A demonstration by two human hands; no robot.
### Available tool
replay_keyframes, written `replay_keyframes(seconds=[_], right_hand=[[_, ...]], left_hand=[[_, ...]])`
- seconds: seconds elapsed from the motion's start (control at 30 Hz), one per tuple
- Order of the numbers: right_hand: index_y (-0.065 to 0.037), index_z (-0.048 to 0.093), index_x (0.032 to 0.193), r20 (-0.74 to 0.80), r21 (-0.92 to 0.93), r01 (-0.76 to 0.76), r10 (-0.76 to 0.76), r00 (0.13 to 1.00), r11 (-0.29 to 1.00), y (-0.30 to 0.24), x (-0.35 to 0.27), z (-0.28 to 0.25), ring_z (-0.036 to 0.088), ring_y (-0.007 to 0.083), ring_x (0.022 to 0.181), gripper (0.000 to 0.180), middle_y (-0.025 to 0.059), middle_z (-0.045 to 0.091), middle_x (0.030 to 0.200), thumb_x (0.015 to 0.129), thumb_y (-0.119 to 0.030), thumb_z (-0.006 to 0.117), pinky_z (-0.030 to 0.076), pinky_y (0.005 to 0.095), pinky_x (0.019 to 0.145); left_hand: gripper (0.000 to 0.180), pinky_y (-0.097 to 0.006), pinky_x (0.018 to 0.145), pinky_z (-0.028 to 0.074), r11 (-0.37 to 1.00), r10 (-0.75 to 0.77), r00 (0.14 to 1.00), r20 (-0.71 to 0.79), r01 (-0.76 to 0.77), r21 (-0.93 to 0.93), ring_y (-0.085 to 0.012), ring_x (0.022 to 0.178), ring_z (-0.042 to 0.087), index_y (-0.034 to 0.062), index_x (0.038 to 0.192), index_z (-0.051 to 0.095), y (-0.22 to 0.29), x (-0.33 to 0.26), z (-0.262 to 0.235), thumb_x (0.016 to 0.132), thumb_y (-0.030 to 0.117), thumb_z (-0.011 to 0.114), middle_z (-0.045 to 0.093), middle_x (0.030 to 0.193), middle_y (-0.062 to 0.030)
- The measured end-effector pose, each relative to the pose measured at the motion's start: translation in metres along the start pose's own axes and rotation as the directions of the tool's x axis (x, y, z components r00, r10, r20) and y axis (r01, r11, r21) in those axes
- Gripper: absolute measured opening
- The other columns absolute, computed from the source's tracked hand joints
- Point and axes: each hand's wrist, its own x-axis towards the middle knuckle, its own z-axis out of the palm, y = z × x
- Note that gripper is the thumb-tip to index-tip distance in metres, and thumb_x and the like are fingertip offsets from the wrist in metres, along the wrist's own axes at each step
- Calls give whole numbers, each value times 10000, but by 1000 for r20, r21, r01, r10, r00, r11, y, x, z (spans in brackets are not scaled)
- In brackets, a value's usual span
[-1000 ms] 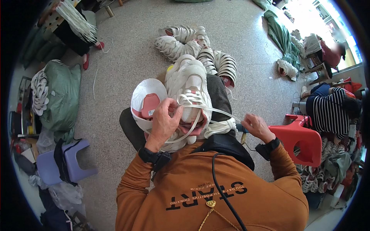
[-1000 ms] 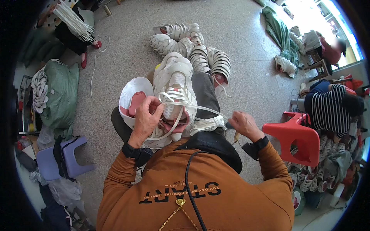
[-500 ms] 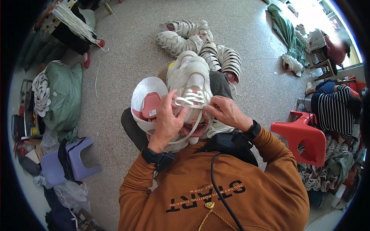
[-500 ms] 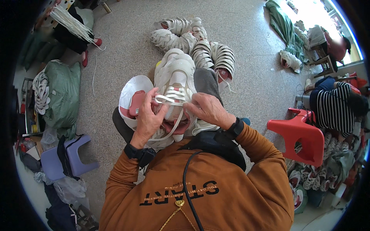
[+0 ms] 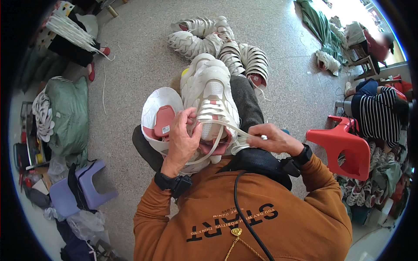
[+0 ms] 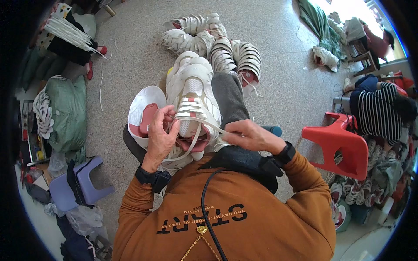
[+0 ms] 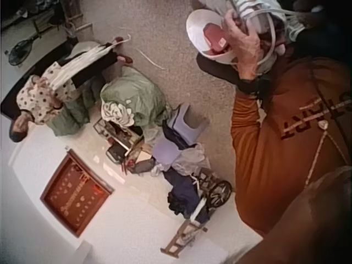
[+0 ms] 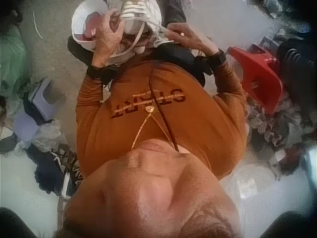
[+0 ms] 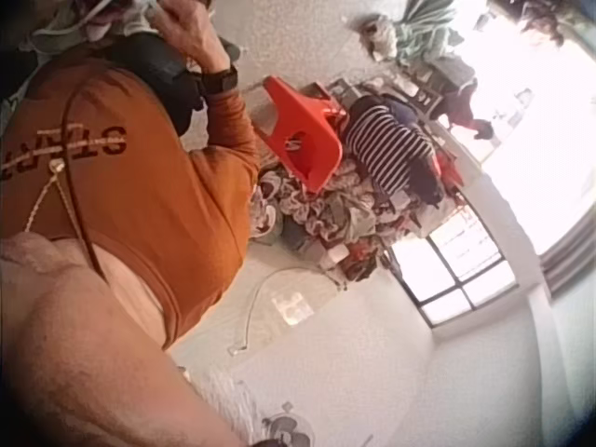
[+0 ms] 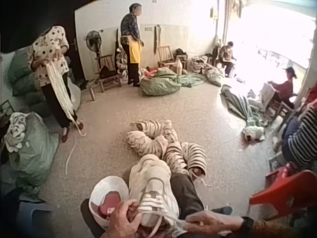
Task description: Lacing a pair of white and pink sneakers in a shoe manufacturing facility.
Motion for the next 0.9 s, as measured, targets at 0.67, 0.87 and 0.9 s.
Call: replay_keyframes(seconds=[0.67,0.87,0.9], right_hand=[[25,511,848,311,-7,319,-302,901,948,-13,20,64,571,432,767,295,209,553,769,1014,-207,589,453,468,696],[1,551,852,252,7,329,-320,913,944,-5,17,62,609,443,761,237,225,586,752,967,-195,617,474,487,680],[2,550,854,230,3,325,-317,920,946,-6,16,59,608,446,765,234,226,587,752,964,-192,621,470,491,679]], left_hand=[[192,-536,1069,324,757,324,923,207,-384,529,-254,1020,541,111,942,671,49,4,30,790,210,736,561,962,-49],[169,-523,1077,324,700,384,914,126,-378,606,-243,987,558,111,955,669,30,2,48,800,161,713,573,946,-36],[169,-523,1077,324,698,385,913,132,-382,605,-243,987,558,111,955,669,29,1,48,800,161,713,573,946,-36]])
